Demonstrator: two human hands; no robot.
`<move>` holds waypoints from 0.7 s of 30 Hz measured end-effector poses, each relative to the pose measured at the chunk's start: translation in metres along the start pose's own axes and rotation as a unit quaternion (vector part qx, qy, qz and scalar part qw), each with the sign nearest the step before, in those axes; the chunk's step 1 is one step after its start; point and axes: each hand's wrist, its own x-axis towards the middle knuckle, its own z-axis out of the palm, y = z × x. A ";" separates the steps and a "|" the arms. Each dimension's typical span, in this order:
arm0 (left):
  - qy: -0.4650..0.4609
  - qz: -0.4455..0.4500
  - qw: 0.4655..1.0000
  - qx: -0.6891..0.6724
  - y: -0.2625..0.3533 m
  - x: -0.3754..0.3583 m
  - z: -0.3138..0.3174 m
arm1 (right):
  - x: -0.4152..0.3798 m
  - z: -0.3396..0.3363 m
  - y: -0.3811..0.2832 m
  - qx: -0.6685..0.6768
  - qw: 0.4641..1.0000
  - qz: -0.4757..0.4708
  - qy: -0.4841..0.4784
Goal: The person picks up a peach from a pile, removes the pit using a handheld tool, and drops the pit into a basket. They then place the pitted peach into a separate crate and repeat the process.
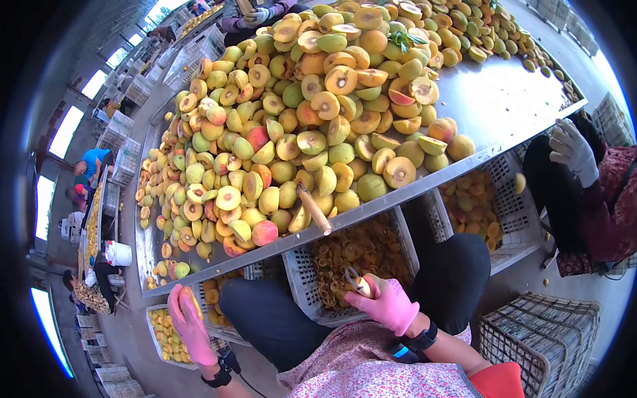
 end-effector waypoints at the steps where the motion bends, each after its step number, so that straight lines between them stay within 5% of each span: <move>1: 0.007 0.037 0.992 0.118 -0.008 0.012 -0.003 | 0.002 0.001 0.001 -0.088 0.996 0.006 -0.021; 2: 0.013 0.073 0.969 0.235 -0.015 0.020 -0.005 | 0.004 0.002 0.002 -0.174 0.984 0.013 -0.040; 5: -0.052 0.137 0.977 0.157 0.025 0.057 0.029 | 0.006 0.007 -0.002 -0.097 0.993 0.021 -0.070; 11: -0.219 0.345 0.899 0.159 0.098 0.178 0.178 | 0.008 0.000 0.002 -0.139 0.986 0.005 -0.090; 15: -0.315 0.323 0.845 0.287 0.103 0.243 0.265 | 0.011 -0.007 0.009 -0.145 0.985 -0.001 -0.095; 21: -0.388 0.260 0.779 0.418 0.124 0.249 0.269 | 0.016 -0.009 0.013 -0.135 0.988 0.006 -0.069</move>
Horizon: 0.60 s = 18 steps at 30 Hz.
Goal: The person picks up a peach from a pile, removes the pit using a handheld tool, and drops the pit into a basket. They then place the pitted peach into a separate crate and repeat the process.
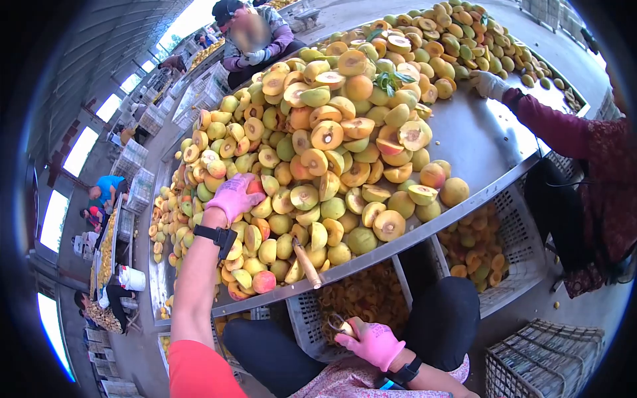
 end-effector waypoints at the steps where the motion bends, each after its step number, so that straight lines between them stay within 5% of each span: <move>1: 0.044 0.001 0.998 -0.049 -0.007 -0.006 0.005 | 0.001 0.001 -0.001 -0.004 1.000 -0.001 -0.007; 4: 0.146 0.003 0.984 -0.099 -0.033 -0.013 0.029 | 0.002 0.003 -0.003 -0.012 1.000 -0.007 -0.021; 5: 0.158 -0.004 0.956 -0.246 -0.039 -0.014 0.034 | 0.002 0.001 -0.002 -0.020 0.999 -0.008 -0.033; 7: 0.177 -0.015 0.821 -0.543 -0.032 -0.036 0.026 | 0.002 0.003 -0.001 -0.005 1.000 0.001 -0.030; 10: 0.204 0.066 0.723 -0.657 -0.006 -0.085 0.005 | -0.001 0.002 -0.007 0.053 0.998 0.020 -0.031; 14: -0.056 0.162 0.333 -0.927 0.021 -0.138 0.027 | -0.008 0.004 -0.019 0.127 0.992 -0.010 0.008; 18: -0.105 0.080 0.237 -0.963 0.081 -0.183 0.043 | -0.015 -0.009 -0.042 0.141 0.987 -0.014 0.076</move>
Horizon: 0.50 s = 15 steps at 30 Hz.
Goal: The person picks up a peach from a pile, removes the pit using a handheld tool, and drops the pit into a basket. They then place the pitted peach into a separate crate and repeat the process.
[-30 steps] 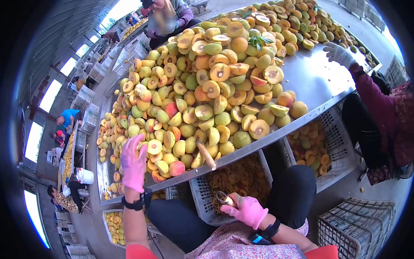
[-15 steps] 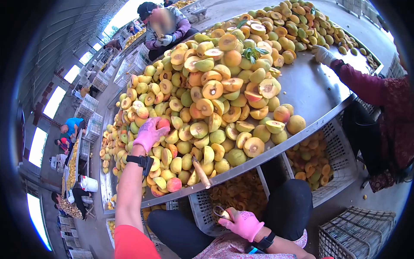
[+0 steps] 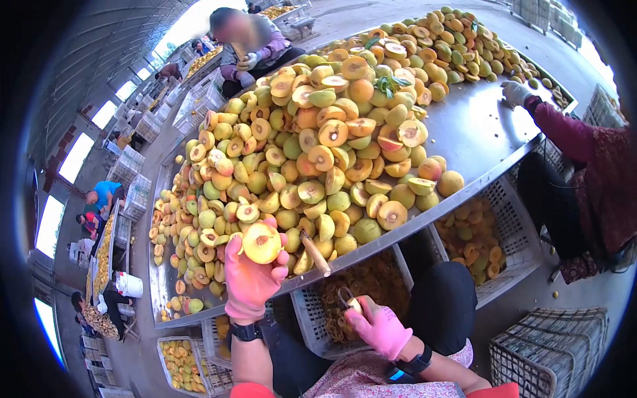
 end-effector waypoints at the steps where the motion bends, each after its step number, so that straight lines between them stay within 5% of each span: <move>1: 0.007 -0.002 1.000 0.003 -0.016 -0.004 0.001 | 0.000 -0.002 -0.004 -0.016 0.999 -0.022 0.018; 9: 0.124 0.012 0.927 0.355 -0.100 -0.022 0.017 | -0.012 -0.020 -0.026 -0.174 0.950 -0.228 0.121; 11: 0.181 0.042 0.883 0.430 -0.117 -0.019 0.025 | -0.013 -0.023 -0.027 -0.174 0.953 -0.217 0.117; 15: 0.124 -0.026 0.924 0.360 -0.117 -0.026 0.024 | -0.015 -0.027 -0.032 -0.055 0.976 -0.150 0.146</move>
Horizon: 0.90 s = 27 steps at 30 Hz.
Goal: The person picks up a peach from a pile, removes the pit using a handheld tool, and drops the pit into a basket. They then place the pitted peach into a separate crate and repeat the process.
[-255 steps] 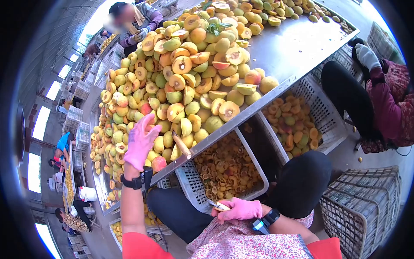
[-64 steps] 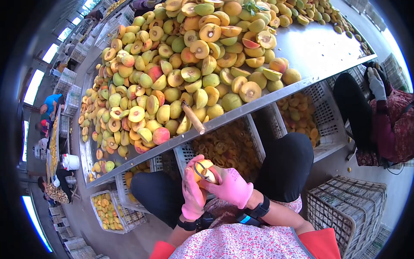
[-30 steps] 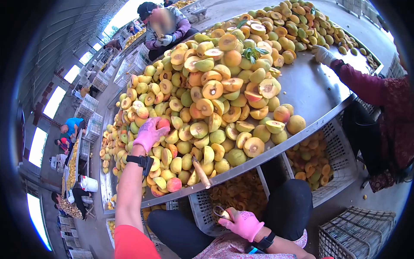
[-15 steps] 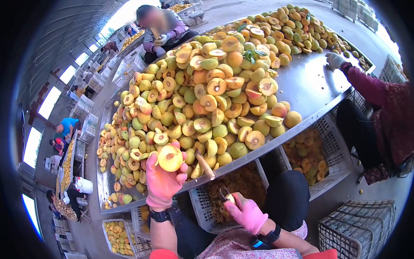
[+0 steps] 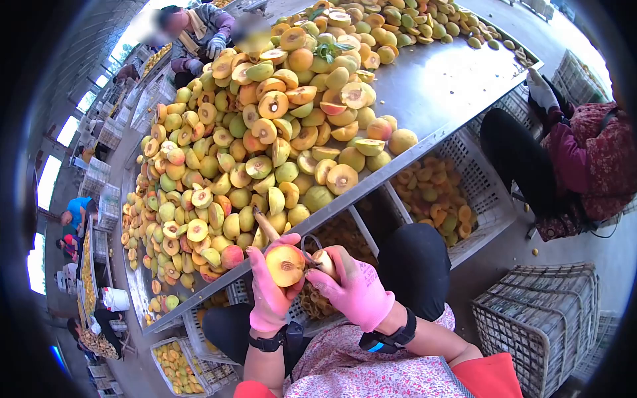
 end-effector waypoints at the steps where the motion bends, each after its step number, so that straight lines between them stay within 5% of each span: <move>1: -0.001 -0.004 1.000 0.003 -0.004 -0.001 0.003 | -0.001 -0.001 0.000 0.048 0.997 0.059 0.005; 4: -0.004 -0.009 0.971 -0.238 -0.018 0.005 0.008 | -0.009 0.001 0.008 0.078 0.995 0.065 -0.001; 11: -0.005 0.005 0.935 -0.353 -0.027 0.003 0.011 | -0.038 0.018 0.006 -0.031 0.998 0.004 -0.062; 15: 0.051 0.045 0.937 -0.344 -0.034 0.006 0.023 | -0.036 0.029 0.007 -0.048 0.997 0.000 -0.058; 27: 0.025 0.134 0.940 -0.312 -0.033 0.002 0.027 | -0.035 0.037 0.008 -0.083 0.996 -0.022 -0.032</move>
